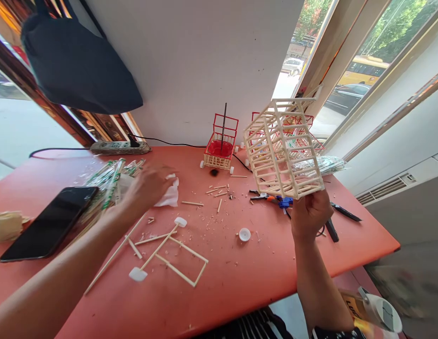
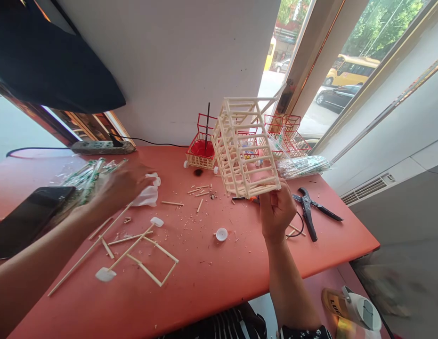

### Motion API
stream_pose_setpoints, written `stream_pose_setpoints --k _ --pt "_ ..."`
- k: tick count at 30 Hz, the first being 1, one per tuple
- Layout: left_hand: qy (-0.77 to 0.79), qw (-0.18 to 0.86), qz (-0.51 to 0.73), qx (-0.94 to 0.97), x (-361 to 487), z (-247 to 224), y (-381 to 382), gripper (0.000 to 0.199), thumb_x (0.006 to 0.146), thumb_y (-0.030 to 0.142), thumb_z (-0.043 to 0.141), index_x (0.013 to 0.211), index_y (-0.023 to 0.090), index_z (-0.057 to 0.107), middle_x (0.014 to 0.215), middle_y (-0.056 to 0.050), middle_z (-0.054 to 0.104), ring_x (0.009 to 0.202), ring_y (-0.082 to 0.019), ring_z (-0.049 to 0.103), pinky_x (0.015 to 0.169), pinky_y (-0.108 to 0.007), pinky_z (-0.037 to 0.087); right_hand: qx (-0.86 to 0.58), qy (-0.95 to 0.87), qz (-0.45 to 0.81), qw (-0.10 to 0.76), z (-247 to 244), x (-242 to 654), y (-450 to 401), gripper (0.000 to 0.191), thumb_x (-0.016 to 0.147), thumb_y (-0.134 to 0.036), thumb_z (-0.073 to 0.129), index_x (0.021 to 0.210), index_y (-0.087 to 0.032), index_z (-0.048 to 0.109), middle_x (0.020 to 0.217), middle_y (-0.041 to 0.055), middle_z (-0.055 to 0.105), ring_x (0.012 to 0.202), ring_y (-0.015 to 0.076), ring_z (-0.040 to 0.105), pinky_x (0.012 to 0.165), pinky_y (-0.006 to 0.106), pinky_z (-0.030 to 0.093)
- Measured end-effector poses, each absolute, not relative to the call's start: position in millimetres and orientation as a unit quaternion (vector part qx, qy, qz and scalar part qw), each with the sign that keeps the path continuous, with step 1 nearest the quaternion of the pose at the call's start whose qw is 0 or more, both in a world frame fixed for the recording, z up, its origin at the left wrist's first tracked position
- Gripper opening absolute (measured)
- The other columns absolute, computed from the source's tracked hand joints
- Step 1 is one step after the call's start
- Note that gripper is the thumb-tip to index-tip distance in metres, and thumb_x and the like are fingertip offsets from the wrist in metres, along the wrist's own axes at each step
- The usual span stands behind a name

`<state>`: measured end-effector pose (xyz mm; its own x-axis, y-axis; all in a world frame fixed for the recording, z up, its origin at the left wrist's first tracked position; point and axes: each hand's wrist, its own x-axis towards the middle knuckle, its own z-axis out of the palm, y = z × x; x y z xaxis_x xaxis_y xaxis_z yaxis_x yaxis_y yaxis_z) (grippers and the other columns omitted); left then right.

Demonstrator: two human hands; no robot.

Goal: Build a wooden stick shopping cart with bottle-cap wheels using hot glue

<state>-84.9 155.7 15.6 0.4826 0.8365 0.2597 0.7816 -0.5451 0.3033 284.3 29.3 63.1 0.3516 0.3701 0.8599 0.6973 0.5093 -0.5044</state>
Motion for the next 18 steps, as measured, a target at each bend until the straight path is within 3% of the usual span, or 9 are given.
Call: stream_pose_setpoints --k 3,6,12,18 --pt "0.45 0.084 0.154 0.875 -31 8 143 0.052 0.097 0.054 0.051 0.138 0.022 0.056 0.134 -0.012 0.066 0.123 -0.031 0.06 0.105 -0.046 0.046 -0.48 -0.557 -0.117 0.668 64 284 29 0.011 0.09 -0.029 0.073 0.083 -0.021 0.074 0.08 0.0011 0.072 0.071 0.0161 0.068 0.066 0.026 0.054" --pt "0.436 0.08 0.125 0.888 15 -3 135 0.063 0.09 0.06 0.063 0.136 0.018 0.054 0.135 -0.017 0.061 0.122 -0.032 0.059 0.098 -0.042 0.05 -0.47 -0.56 -0.105 0.674 64 284 30 0.011 0.091 -0.028 0.072 0.082 -0.021 0.073 0.079 0.0004 0.073 0.072 0.0157 0.069 0.068 0.026 0.055" --pt "0.4 0.051 0.087 0.911 43 -11 140 0.02 0.097 0.03 0.056 0.109 0.015 0.063 0.111 -0.015 0.061 0.103 -0.029 0.06 0.087 -0.04 0.049 -0.459 -0.568 -0.076 0.679 64 283 30 0.008 0.092 -0.026 0.07 0.086 -0.022 0.073 0.081 -0.0004 0.073 0.068 0.0146 0.069 0.068 0.026 0.055" --pt "0.34 0.052 0.068 0.937 26 -16 151 0.007 0.098 0.022 0.055 0.094 0.019 0.061 0.097 -0.009 0.061 0.09 -0.023 0.059 0.077 -0.033 0.046 -0.472 -0.569 -0.074 0.669 65 283 29 0.01 0.092 -0.03 0.07 0.087 -0.022 0.074 0.08 0.0002 0.073 0.07 0.0155 0.07 0.069 0.027 0.057"
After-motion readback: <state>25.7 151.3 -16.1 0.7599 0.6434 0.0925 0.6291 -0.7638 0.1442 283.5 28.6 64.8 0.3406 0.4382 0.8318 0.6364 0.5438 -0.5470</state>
